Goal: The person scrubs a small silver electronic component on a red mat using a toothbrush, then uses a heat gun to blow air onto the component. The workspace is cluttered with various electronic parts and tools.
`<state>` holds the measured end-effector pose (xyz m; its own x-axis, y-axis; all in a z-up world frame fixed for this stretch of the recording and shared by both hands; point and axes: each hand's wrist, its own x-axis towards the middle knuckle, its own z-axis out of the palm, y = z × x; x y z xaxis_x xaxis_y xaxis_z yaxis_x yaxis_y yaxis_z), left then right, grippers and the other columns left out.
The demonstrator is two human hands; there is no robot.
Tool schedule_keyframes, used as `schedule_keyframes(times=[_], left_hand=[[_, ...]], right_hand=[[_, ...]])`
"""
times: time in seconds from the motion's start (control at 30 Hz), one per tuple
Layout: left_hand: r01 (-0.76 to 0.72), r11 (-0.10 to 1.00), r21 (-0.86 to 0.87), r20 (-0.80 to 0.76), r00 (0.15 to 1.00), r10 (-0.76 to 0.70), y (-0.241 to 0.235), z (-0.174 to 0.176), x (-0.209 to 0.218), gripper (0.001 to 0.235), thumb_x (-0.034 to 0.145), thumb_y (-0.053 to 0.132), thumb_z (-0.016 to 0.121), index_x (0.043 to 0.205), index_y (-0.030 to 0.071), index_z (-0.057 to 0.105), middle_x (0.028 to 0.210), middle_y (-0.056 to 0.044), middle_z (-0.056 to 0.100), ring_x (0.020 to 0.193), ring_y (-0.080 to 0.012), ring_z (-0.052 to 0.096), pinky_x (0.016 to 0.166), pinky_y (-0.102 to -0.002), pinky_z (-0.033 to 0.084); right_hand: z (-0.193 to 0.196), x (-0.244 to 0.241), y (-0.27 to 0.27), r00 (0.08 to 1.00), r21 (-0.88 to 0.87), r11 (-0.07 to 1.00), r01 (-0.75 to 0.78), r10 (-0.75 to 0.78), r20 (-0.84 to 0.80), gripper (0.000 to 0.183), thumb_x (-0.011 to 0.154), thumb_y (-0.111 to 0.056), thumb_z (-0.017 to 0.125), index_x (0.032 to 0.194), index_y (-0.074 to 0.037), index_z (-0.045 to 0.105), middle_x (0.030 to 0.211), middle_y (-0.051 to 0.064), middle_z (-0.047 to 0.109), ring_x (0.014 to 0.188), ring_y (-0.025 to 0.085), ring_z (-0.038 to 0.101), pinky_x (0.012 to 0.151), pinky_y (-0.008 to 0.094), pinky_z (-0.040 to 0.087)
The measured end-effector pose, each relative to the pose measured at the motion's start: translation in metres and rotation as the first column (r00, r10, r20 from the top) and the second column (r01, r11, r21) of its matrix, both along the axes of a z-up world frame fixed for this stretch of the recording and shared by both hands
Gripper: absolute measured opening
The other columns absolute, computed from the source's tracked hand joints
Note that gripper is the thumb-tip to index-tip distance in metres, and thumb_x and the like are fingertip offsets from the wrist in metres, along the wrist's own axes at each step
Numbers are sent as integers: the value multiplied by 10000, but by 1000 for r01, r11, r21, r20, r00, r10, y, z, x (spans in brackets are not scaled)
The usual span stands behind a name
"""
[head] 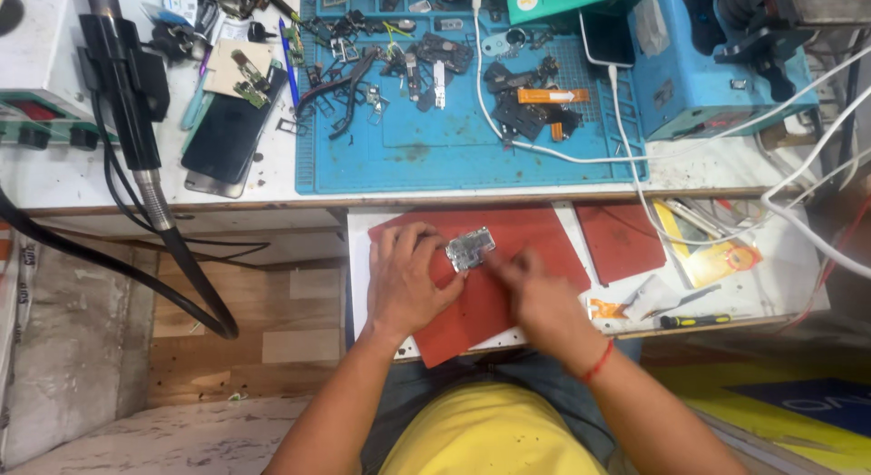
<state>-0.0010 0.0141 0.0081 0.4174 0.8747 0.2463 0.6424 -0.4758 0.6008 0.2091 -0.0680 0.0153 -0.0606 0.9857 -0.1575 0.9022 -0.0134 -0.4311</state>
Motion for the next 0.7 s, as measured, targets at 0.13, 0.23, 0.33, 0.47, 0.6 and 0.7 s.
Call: schedule_keyframes(times=[0.13,0.23,0.33,0.47,0.6,0.7], left_hand=[[-5,999,35,24,1000,4,-2,-2,1,466,653,321,876,1038,117,709,1162,-32,602,1137,-278,521,946,-466,406],[-10,1000,21,9,1000,10,0,0,-1,458,656,330,880,1022,114,711,1154,-34,607,1108,-280,521,931,-473,403],[-10,999,46,47,999,8,-2,-3,1,450,682,343,875,1030,115,704,1161,-29,607,1136,-277,523,937,-465,410],[-1,1000,27,7,1000,1,-3,-4,-1,451,689,352,873,1033,113,705,1171,-37,603,1123,-280,521,934,-465,409],[-2,999,54,23,1000,1,-5,-3,0,462,692,349,869,1050,110,702,1181,-32,600,1134,-277,522,951,-467,406],[3,997,73,-4,1000,-3,2,-1,-2,483,681,357,872,1059,110,700,1182,-43,595,1129,-286,517,956,-475,400]], right_hand=[[5,1,4,997,64,996,-67,64,52,664,835,-38,519,1476,-214,524,1096,166,603,699,413,666,604,524,548],[9,-4,6,998,43,997,-64,62,33,657,846,-34,510,1469,-240,543,1061,147,615,709,397,675,601,516,547],[7,-2,3,994,23,998,56,-58,92,611,891,-36,497,1464,-242,552,1065,139,620,688,394,670,622,517,544],[1,0,1,1000,124,992,-20,20,3,578,882,-28,504,1409,-239,612,1074,126,638,723,380,676,644,504,552],[5,1,2,1000,122,992,-11,14,-19,612,861,-1,504,1427,-209,612,1090,146,634,739,392,671,664,507,549],[11,-5,7,991,61,991,-117,113,73,635,799,-35,533,1398,-230,614,1080,147,634,692,388,677,564,497,554]])
